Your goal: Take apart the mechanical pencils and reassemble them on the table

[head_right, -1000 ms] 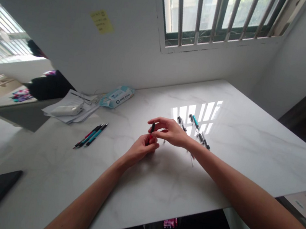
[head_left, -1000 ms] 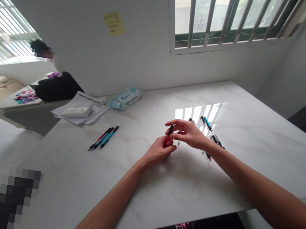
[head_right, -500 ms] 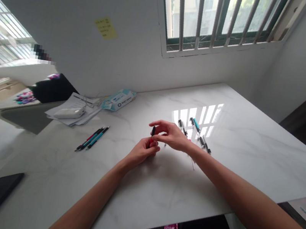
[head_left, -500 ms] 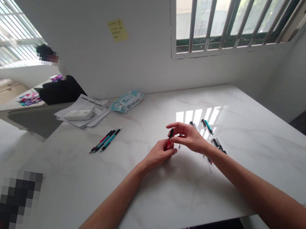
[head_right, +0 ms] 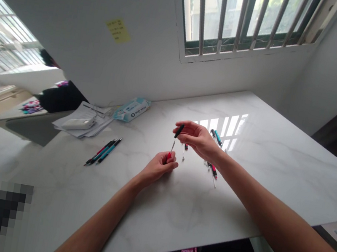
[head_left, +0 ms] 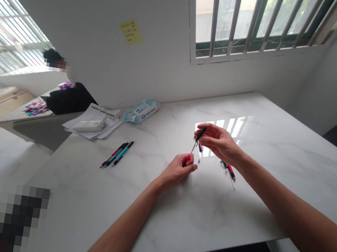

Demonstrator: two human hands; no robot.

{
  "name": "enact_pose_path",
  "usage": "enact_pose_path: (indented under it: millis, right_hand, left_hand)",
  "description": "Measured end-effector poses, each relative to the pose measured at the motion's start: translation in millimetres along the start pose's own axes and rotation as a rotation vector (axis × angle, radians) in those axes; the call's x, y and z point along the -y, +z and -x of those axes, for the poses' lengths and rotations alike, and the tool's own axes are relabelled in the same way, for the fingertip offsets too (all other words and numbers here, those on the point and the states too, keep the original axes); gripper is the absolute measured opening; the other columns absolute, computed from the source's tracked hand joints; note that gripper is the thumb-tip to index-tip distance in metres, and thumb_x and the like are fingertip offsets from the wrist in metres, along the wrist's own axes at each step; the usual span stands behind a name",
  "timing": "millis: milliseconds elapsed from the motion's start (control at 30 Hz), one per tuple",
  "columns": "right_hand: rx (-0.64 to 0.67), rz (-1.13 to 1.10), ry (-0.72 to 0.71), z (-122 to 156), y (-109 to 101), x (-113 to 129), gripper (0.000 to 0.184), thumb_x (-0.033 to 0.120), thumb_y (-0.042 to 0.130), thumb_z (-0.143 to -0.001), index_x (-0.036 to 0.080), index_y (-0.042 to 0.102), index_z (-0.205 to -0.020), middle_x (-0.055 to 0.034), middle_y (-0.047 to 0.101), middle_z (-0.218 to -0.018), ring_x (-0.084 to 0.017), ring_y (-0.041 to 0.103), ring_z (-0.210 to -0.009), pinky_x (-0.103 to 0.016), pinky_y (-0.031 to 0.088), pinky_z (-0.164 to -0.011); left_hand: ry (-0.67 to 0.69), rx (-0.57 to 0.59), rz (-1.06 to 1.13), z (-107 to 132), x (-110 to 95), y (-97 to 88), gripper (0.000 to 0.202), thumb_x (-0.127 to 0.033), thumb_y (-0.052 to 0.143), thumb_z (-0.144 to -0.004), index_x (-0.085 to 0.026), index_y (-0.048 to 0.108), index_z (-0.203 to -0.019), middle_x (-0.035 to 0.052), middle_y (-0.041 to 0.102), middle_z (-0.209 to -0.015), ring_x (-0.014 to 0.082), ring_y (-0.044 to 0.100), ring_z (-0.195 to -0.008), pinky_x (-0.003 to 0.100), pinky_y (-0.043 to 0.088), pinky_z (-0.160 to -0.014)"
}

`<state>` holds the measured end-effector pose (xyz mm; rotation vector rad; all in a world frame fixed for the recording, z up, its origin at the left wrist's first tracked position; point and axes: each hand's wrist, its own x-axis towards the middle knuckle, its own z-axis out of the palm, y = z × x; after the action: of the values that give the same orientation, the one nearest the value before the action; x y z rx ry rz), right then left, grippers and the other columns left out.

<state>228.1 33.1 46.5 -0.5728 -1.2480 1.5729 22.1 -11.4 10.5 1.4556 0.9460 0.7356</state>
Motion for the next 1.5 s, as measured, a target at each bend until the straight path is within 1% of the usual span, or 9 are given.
enact_pose_path:
  millis: [100,200,367,467,600,700,967,1167,1500]
  right_hand:
    - [-0.071,-0.059,0.015,-1,-3,7,0.038,0.028,0.09,-0.074,0.028,0.074,-0.11,-0.0033,0.075,-0.111,-0.016,0.067,-0.096,-0.03,0.055,-0.084]
    - [-0.109,0.038,0.008,-3,-9,12,0.038,0.036,0.088,-0.076,0.026,0.073,-0.11,-0.0046,0.074,-0.112,-0.017,0.067,-0.098,-0.031,0.054,-0.084]
    - [-0.012,0.583,0.001,-2,-19,17,0.032,0.047,0.077,-0.084,0.019,0.074,-0.097,-0.0055,0.075,-0.094,-0.018,0.066,-0.084,-0.031,0.051,-0.075]
    - [0.043,0.871,0.049,2,-19,18,0.025,0.042,0.069,-0.088,0.019,0.074,-0.097,-0.0041,0.075,-0.086,-0.017,0.066,-0.076,-0.03,0.048,-0.068]
    - [0.112,1.176,0.152,6,-21,14,0.032,0.03,0.067,-0.087,0.022,0.069,-0.118,-0.0021,0.076,-0.085,-0.017,0.066,-0.071,-0.028,0.046,-0.064]
    - [0.164,1.318,0.245,7,-23,10,0.028,0.028,0.067,-0.086,0.022,0.07,-0.113,-0.0042,0.077,-0.09,-0.018,0.067,-0.074,-0.027,0.045,-0.063]
    - [0.269,1.293,0.375,10,-18,9,0.027,0.037,0.064,-0.093,0.022,0.071,-0.114,-0.0074,0.078,-0.095,-0.02,0.068,-0.073,-0.028,0.044,-0.06]
    - [0.276,1.46,0.327,8,-23,10,0.016,0.022,0.064,-0.087,0.02,0.076,-0.097,-0.0094,0.076,-0.087,-0.022,0.067,-0.076,-0.03,0.044,-0.064]
    - [0.332,1.457,0.32,9,-18,10,0.014,0.026,0.07,-0.085,0.022,0.077,-0.096,-0.0085,0.076,-0.087,-0.022,0.068,-0.075,-0.03,0.042,-0.062]
  left_hand:
    - [0.0,-0.003,0.012,0,-1,0.7,0.048,-0.038,0.075,-0.082,-0.022,0.032,-0.07,-0.0077,0.029,-0.063,0.0083,0.025,-0.058,0.027,0.02,-0.057]
    - [0.011,-0.032,0.033,-1,-1,1.2,0.047,-0.038,0.075,-0.081,-0.022,0.032,-0.07,-0.0076,0.029,-0.063,0.0085,0.025,-0.059,0.027,0.02,-0.057]
    - [0.049,-0.128,0.022,-3,2,-3.2,0.046,-0.036,0.074,-0.08,-0.022,0.032,-0.07,-0.0072,0.03,-0.064,0.0089,0.026,-0.059,0.026,0.021,-0.057]
    - [0.076,-0.213,-0.031,-4,3,-8.0,0.042,-0.035,0.073,-0.08,-0.021,0.035,-0.07,-0.0069,0.031,-0.065,0.0092,0.026,-0.06,0.026,0.023,-0.057]
    - [0.114,-0.267,-0.138,-4,0,-11.3,0.038,-0.035,0.072,-0.081,-0.021,0.038,-0.07,-0.0063,0.033,-0.066,0.01,0.027,-0.062,0.026,0.025,-0.059]
    - [0.116,-0.271,-0.188,-4,-2,-10.6,0.037,-0.036,0.07,-0.081,-0.021,0.038,-0.07,-0.0062,0.034,-0.067,0.0102,0.028,-0.062,0.026,0.027,-0.06]
    - [0.111,-0.234,-0.293,-3,-3,-7.3,0.033,-0.035,0.067,-0.083,-0.022,0.04,-0.071,-0.0059,0.037,-0.068,0.0109,0.032,-0.063,0.025,0.03,-0.062]
    - [0.101,-0.193,-0.605,5,-10,-8.5,0.012,-0.03,0.063,-0.084,-0.021,0.057,-0.079,-0.0056,0.045,-0.063,0.0124,0.037,-0.06,0.026,0.03,-0.061]
    - [0.079,-0.188,-0.533,4,-8,-10.7,0.014,-0.035,0.061,-0.089,-0.021,0.065,-0.09,-0.0064,0.039,-0.064,0.0121,0.036,-0.061,0.025,0.031,-0.06]
